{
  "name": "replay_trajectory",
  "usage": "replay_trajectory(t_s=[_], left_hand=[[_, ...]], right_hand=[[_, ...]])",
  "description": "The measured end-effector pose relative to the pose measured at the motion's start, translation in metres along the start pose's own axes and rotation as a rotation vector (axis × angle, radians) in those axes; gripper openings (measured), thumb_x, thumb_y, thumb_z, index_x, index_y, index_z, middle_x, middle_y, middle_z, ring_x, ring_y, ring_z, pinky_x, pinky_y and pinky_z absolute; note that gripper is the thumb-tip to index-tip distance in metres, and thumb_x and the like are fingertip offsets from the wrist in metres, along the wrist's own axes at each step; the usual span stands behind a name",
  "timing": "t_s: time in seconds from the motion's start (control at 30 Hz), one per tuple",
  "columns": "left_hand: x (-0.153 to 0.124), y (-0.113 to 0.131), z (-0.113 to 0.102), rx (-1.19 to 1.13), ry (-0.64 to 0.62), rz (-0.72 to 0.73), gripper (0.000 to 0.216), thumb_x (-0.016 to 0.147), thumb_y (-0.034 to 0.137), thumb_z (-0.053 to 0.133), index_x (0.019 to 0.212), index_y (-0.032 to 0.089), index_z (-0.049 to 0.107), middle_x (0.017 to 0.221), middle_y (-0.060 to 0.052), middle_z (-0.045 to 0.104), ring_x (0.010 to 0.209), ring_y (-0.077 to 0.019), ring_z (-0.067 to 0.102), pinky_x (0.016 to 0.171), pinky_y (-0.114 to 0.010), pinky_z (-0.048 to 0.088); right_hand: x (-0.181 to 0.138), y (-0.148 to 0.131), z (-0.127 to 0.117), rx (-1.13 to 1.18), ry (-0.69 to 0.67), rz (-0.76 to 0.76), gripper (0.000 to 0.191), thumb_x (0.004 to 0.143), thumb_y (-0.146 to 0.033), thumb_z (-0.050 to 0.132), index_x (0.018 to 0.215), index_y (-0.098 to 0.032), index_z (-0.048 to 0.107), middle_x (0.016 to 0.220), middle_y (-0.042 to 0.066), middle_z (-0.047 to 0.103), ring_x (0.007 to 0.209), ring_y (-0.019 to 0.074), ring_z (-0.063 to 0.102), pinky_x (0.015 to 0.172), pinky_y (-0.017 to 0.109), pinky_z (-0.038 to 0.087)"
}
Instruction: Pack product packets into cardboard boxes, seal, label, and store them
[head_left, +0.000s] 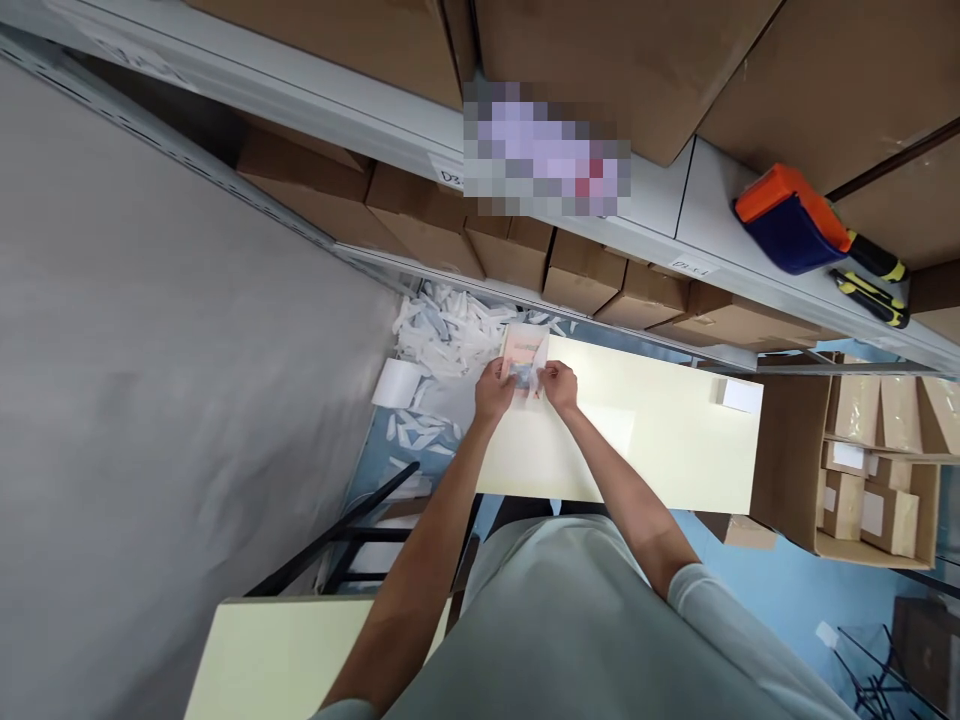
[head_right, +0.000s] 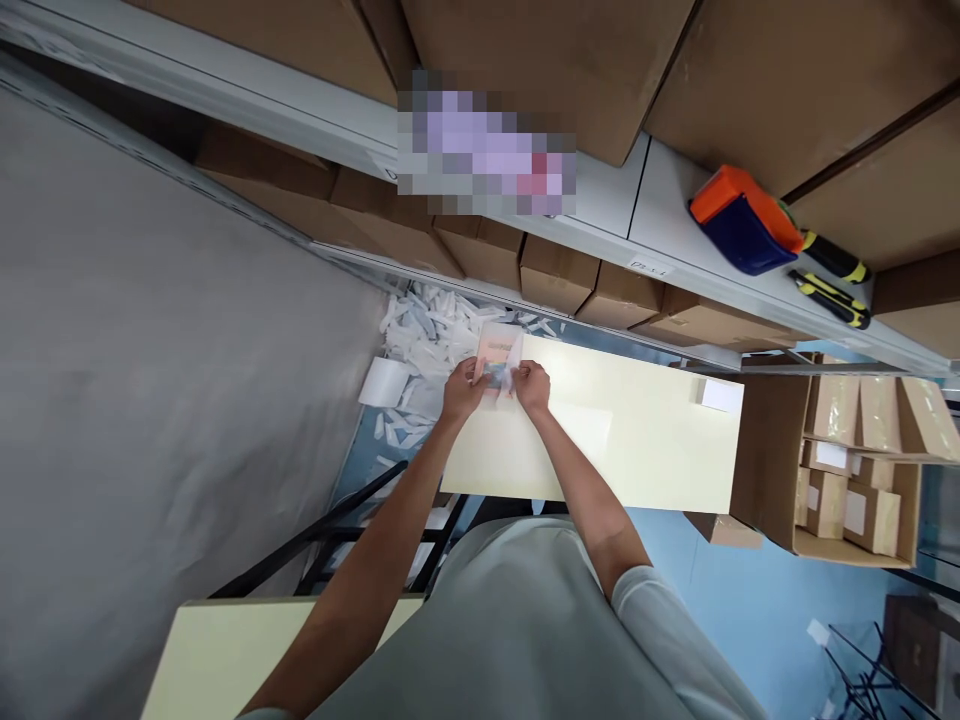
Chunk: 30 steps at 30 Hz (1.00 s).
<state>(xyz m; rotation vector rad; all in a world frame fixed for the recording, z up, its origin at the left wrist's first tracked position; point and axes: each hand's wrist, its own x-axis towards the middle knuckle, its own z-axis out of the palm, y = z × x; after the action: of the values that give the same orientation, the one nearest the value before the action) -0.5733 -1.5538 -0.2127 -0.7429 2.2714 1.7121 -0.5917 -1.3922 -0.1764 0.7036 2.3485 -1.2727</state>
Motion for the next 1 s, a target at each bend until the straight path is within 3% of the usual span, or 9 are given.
replay_trajectory(t_s=[0.2, 0.37, 0.53, 0.67, 0.83, 1.0], left_hand=[[-0.012, 0.015, -0.006, -0.023, 0.065, 0.027, 0.029, 0.080, 0.035, 0.076, 0.106, 0.022, 0.076, 0.128, -0.016, 0.074, 0.133, -0.0357, 0.064, 0.113, -0.049, 0.052], [-0.060, 0.044, -0.015, -0.109, 0.100, 0.089, 0.029, 0.085, 0.049, 0.072, 0.092, 0.022, 0.077, 0.118, -0.013, 0.078, 0.115, -0.0298, 0.073, 0.105, -0.046, 0.058], [-0.141, 0.079, -0.024, -0.209, 0.205, 0.165, 0.036, 0.081, 0.058, 0.079, 0.080, 0.023, 0.074, 0.115, -0.013, 0.078, 0.114, -0.0293, 0.074, 0.105, -0.046, 0.058], [-0.221, 0.090, -0.032, -0.265, 0.350, 0.211, 0.041, 0.081, 0.063, 0.080, 0.074, 0.023, 0.072, 0.112, -0.012, 0.078, 0.114, -0.0299, 0.073, 0.108, -0.048, 0.057], [-0.322, 0.068, -0.041, -0.348, 0.526, 0.163, 0.049, 0.081, 0.073, 0.077, 0.079, 0.025, 0.073, 0.117, -0.013, 0.079, 0.116, -0.0319, 0.072, 0.105, -0.050, 0.058], [-0.412, 0.043, -0.051, -0.416, 0.689, 0.105, 0.047, 0.082, 0.071, 0.076, 0.086, 0.024, 0.075, 0.118, -0.013, 0.080, 0.112, -0.0320, 0.074, 0.103, -0.050, 0.059]], right_hand=[[-0.004, -0.004, -0.005, -0.013, 0.003, 0.006, 0.011, 0.086, -0.024, 0.071, 0.096, -0.025, 0.074, 0.098, 0.004, 0.082, 0.094, 0.0223, 0.077, 0.098, 0.036, 0.059], [-0.033, -0.008, -0.041, 0.036, -0.052, -0.105, 0.016, 0.089, -0.032, 0.068, 0.102, -0.024, 0.074, 0.105, 0.005, 0.082, 0.089, 0.0204, 0.077, 0.094, 0.036, 0.061], [-0.085, -0.007, -0.095, 0.235, -0.226, -0.313, 0.031, 0.088, -0.048, 0.066, 0.104, -0.023, 0.075, 0.100, 0.007, 0.081, 0.089, 0.0236, 0.077, 0.078, 0.036, 0.064], [-0.138, -0.006, -0.125, 0.324, -0.370, -0.446, 0.039, 0.088, -0.056, 0.070, 0.106, -0.023, 0.076, 0.101, 0.008, 0.081, 0.091, 0.0248, 0.078, 0.077, 0.036, 0.064], [-0.206, -0.003, -0.138, 0.315, -0.637, -0.515, 0.040, 0.087, -0.059, 0.076, 0.105, -0.023, 0.078, 0.101, 0.010, 0.082, 0.090, 0.0260, 0.079, 0.078, 0.039, 0.066], [-0.261, 0.000, -0.134, 0.227, -0.857, -0.597, 0.041, 0.088, -0.060, 0.076, 0.107, -0.023, 0.079, 0.102, 0.012, 0.083, 0.091, 0.0280, 0.079, 0.080, 0.042, 0.065]])
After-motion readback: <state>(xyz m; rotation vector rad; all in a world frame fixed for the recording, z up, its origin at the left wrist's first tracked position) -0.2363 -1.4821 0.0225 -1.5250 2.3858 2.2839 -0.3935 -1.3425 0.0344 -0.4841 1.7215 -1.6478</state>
